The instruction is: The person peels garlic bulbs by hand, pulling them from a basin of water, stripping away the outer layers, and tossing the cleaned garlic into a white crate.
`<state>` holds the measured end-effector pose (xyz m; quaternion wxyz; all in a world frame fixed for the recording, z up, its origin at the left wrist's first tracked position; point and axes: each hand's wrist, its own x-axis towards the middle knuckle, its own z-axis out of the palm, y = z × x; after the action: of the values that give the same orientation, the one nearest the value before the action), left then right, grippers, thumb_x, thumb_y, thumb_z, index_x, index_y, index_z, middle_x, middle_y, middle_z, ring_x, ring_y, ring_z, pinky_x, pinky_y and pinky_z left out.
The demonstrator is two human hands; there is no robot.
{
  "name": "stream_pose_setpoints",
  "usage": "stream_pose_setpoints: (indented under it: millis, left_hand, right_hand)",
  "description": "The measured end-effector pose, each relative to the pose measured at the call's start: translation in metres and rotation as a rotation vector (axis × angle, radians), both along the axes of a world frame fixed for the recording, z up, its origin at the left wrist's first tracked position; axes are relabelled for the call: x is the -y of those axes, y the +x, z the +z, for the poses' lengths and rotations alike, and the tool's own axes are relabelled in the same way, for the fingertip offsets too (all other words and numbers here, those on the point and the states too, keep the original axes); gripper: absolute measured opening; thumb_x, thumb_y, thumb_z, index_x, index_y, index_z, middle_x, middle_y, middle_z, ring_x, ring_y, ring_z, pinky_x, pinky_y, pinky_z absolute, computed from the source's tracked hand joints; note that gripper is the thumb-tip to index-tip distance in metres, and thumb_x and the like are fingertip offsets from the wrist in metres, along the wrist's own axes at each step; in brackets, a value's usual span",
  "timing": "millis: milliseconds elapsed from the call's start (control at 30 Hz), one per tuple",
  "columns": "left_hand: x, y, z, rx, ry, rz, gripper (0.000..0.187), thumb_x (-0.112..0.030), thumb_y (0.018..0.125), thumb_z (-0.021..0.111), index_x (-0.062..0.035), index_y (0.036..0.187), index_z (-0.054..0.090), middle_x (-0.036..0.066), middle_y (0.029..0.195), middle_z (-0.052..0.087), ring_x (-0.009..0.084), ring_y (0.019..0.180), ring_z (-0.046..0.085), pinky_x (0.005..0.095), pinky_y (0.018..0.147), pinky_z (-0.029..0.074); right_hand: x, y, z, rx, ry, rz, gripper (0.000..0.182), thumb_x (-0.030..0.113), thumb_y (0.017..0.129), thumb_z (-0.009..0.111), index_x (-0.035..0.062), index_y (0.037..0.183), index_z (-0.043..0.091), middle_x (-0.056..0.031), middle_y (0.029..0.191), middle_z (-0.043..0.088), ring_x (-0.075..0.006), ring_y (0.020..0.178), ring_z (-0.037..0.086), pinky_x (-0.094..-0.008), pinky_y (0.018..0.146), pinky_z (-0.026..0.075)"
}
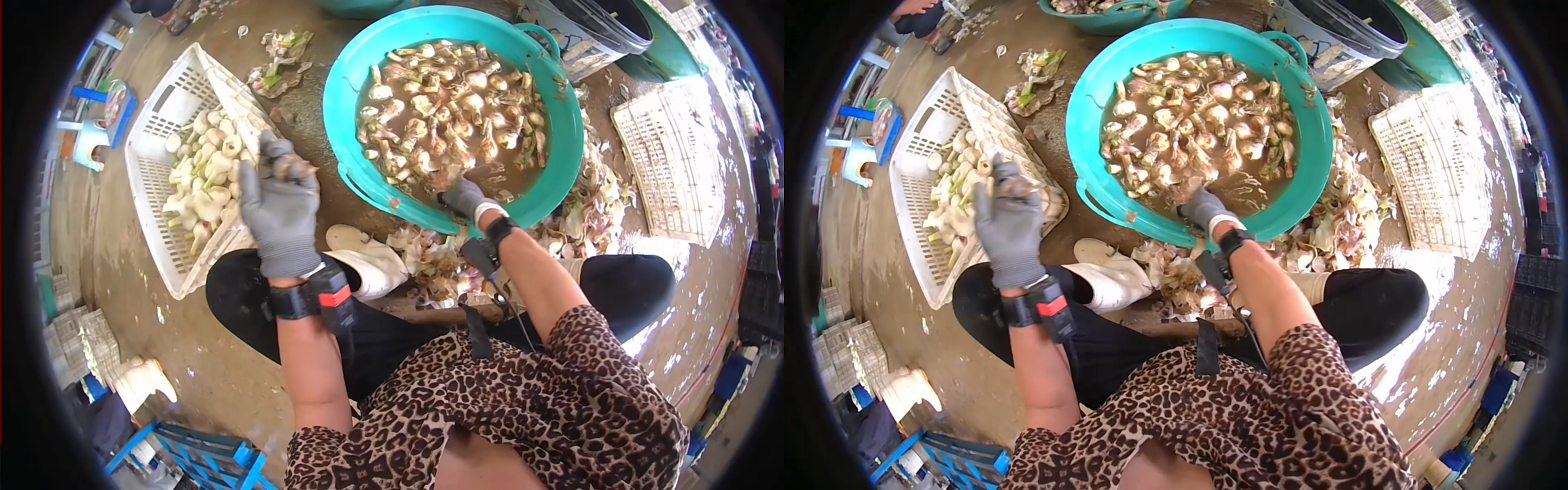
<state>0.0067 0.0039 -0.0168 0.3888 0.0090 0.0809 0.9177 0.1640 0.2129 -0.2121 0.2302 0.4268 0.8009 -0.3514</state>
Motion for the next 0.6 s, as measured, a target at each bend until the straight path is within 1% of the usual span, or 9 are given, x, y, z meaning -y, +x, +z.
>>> stream_pose_setpoints:
  millis: [100,167,267,333,367,400,467,500,600]
  left_hand:
    - [-0.013,0.005,-0.013,-0.033,-0.284,0.069,0.033,-0.025,0.084,0.048,-0.0008,0.107,0.048,0.006,0.084,0.050,0.0143,0.067,0.044,0.0288,0.065,0.039]
    - [-0.019,0.008,-0.017,-0.057,-0.294,0.033,0.032,-0.025,0.084,0.048,-0.0011,0.106,0.049,0.006,0.082,0.051,0.0145,0.067,0.045,0.0290,0.065,0.040]
    - [-0.023,0.014,-0.020,-0.085,-0.322,-0.031,0.031,-0.025,0.085,0.047,-0.0016,0.106,0.049,0.006,0.081,0.051,0.0146,0.068,0.046,0.0296,0.066,0.042]
    - [-0.025,0.018,-0.021,-0.112,-0.334,-0.077,0.031,-0.025,0.085,0.047,-0.0020,0.105,0.050,0.006,0.080,0.053,0.0141,0.069,0.048,0.0303,0.065,0.045]
    - [-0.026,0.020,-0.021,-0.104,-0.328,-0.079,0.031,-0.025,0.085,0.047,-0.0020,0.105,0.050,0.006,0.080,0.053,0.0141,0.069,0.048,0.0303,0.065,0.045]
    - [-0.027,0.022,-0.020,-0.093,-0.367,-0.079,0.031,-0.025,0.085,0.046,-0.0018,0.105,0.050,0.006,0.080,0.053,0.0139,0.068,0.048,0.0302,0.065,0.045]
    - [-0.030,0.025,-0.019,-0.075,-0.403,-0.077,0.031,-0.025,0.086,0.046,-0.0017,0.105,0.049,0.006,0.080,0.054,0.0137,0.067,0.049,0.0300,0.065,0.046]
    - [-0.032,0.028,-0.019,-0.105,-0.433,-0.086,0.031,-0.025,0.086,0.046,-0.0016,0.106,0.049,0.006,0.081,0.054,0.0135,0.067,0.050,0.0301,0.064,0.046]
    - [-0.041,0.035,-0.021,-0.145,-0.491,-0.124,0.030,-0.023,0.086,0.045,-0.0012,0.106,0.049,0.006,0.082,0.055,0.0134,0.067,0.053,0.0304,0.063,0.047]
  right_hand:
    - [0.012,-0.010,-0.001,-0.092,0.007,0.076,0.038,0.026,0.072,0.055,0.0040,0.103,0.053,-0.0189,0.099,0.056,-0.0312,0.090,0.055,-0.0345,0.079,0.043]
    - [0.012,-0.001,0.016,-0.133,0.004,0.100,0.029,0.020,0.074,0.051,0.0081,0.100,0.056,-0.0164,0.094,0.059,-0.0302,0.083,0.058,-0.0335,0.074,0.046]
    - [0.002,0.030,0.062,-0.364,-0.075,0.429,0.024,0.011,0.072,0.048,0.0065,0.094,0.058,-0.0142,0.086,0.061,-0.0284,0.078,0.059,-0.0360,0.069,0.046]
    - [-0.020,0.054,0.092,-0.051,0.004,0.799,0.024,0.017,0.073,0.049,0.0091,0.093,0.059,-0.0174,0.087,0.059,-0.0321,0.082,0.056,-0.0376,0.074,0.043]
    - [-0.022,0.065,0.128,0.051,-0.140,0.545,0.023,0.018,0.073,0.049,0.0077,0.091,0.059,-0.0163,0.084,0.060,-0.0300,0.080,0.057,-0.0381,0.072,0.043]
    - [-0.038,0.086,0.127,0.137,-0.204,0.563,0.026,0.017,0.072,0.050,0.0079,0.095,0.058,-0.0149,0.090,0.060,-0.0284,0.084,0.057,-0.0374,0.074,0.043]
    - [-0.070,0.114,0.126,0.388,-0.024,1.052,0.037,0.025,0.071,0.057,0.0130,0.106,0.054,-0.0129,0.109,0.053,-0.0265,0.101,0.050,-0.0362,0.085,0.041]
    - [-0.076,0.106,0.153,0.567,0.027,0.902,0.039,0.029,0.071,0.058,0.0157,0.108,0.054,-0.0096,0.111,0.052,-0.0255,0.103,0.048,-0.0367,0.088,0.039]
    - [-0.097,0.095,0.137,0.228,0.354,0.468,0.035,0.031,0.073,0.057,0.0166,0.105,0.056,-0.0073,0.102,0.057,-0.0250,0.095,0.054,-0.0334,0.082,0.042]
